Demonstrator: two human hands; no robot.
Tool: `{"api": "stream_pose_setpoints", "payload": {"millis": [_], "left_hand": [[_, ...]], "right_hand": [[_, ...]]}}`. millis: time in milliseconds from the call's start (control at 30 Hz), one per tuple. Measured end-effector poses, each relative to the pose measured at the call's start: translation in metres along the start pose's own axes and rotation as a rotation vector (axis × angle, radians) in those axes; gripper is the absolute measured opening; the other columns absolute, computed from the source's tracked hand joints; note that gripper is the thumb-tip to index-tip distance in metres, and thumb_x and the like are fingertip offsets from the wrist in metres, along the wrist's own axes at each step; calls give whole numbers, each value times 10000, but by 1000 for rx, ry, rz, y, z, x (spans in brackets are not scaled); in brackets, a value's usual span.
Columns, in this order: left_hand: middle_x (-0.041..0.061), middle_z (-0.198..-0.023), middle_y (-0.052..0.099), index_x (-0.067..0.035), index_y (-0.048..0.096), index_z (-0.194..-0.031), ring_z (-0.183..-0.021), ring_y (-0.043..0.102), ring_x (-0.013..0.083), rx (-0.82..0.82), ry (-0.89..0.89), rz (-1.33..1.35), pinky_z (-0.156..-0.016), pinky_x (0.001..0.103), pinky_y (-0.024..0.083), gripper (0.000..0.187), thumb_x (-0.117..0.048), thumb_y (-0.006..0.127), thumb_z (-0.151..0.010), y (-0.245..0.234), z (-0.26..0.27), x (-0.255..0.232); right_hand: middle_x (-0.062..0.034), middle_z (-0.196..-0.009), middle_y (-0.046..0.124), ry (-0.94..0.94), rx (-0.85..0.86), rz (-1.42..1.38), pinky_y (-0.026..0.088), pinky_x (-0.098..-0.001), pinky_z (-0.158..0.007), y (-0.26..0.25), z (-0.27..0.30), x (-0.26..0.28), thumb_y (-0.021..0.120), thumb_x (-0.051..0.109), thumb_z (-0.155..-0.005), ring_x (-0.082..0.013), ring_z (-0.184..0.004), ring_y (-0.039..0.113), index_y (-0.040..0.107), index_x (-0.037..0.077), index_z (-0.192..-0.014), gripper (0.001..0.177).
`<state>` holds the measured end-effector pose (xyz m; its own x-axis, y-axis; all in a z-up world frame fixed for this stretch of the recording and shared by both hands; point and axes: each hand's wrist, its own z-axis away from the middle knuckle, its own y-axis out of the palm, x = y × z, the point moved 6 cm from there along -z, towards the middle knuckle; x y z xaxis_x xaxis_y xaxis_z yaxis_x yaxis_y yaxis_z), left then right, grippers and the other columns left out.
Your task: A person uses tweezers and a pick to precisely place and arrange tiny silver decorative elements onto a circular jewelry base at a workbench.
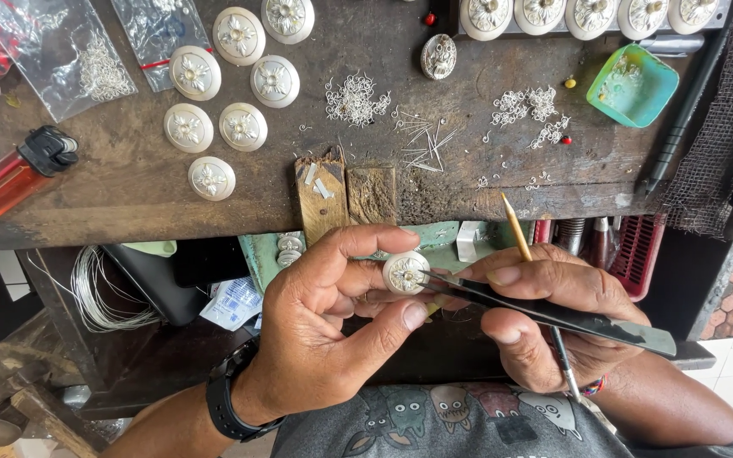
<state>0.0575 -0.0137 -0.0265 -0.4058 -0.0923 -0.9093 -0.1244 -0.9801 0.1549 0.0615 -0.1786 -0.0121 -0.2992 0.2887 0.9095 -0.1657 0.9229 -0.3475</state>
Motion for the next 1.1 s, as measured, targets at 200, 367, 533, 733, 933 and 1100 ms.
{"api": "stream_pose_setpoints", "payload": {"millis": [200, 367, 533, 733, 933, 1100], "left_hand": [[45, -992, 628, -13, 531, -1075, -734, 661, 83, -16, 67, 11, -624, 158, 555, 324, -45, 613, -763, 0, 0, -1], [80, -866, 680, -33, 536, -1072, -687, 688, 118, -7, 52, 26, -632, 182, 586, 314, -88, 604, -771, 0, 0, -3], [94, -876, 675, -17, 540, -1074, -703, 679, 128, 4, 30, 97, -639, 209, 598, 311, -87, 601, -777, -1, 0, 1], [72, -905, 671, -37, 547, -1053, -713, 684, 120, 2, 19, 77, -633, 191, 581, 285, -77, 593, -774, -2, 0, 2], [52, -934, 670, -56, 544, -1047, -702, 679, 99, 13, 42, 34, -636, 169, 543, 270, -101, 588, -785, -2, 0, 2], [71, -809, 681, -59, 542, -1050, -670, 670, 99, 19, 35, 62, -632, 173, 541, 270, -106, 591, -789, -2, 0, 2]], "right_hand": [[-155, -797, 596, 25, -36, -9, 566, -255, -645, -5, 6, -3, 544, 231, -789, -225, -689, 668, 495, 6, -875, 246], [-166, -801, 610, 43, 10, 2, 579, -269, -647, -1, -4, 10, 549, 215, -778, -238, -684, 681, 526, 11, -865, 224], [-174, -836, 618, 122, 84, 45, 573, -252, -671, 2, -8, 13, 542, 208, -777, -223, -717, 689, 532, 24, -874, 208], [-177, -792, 621, 85, 73, 38, 583, -282, -681, 4, -9, 15, 541, 202, -773, -247, -705, 692, 526, 9, -846, 207], [-185, -811, 628, 62, 87, 40, 576, -264, -668, 5, -9, 13, 548, 192, -775, -238, -705, 689, 529, 12, -866, 202], [-188, -789, 623, 74, 79, 50, 577, -266, -658, 5, -10, 14, 542, 198, -769, -247, -697, 690, 533, -1, -840, 212]]}}
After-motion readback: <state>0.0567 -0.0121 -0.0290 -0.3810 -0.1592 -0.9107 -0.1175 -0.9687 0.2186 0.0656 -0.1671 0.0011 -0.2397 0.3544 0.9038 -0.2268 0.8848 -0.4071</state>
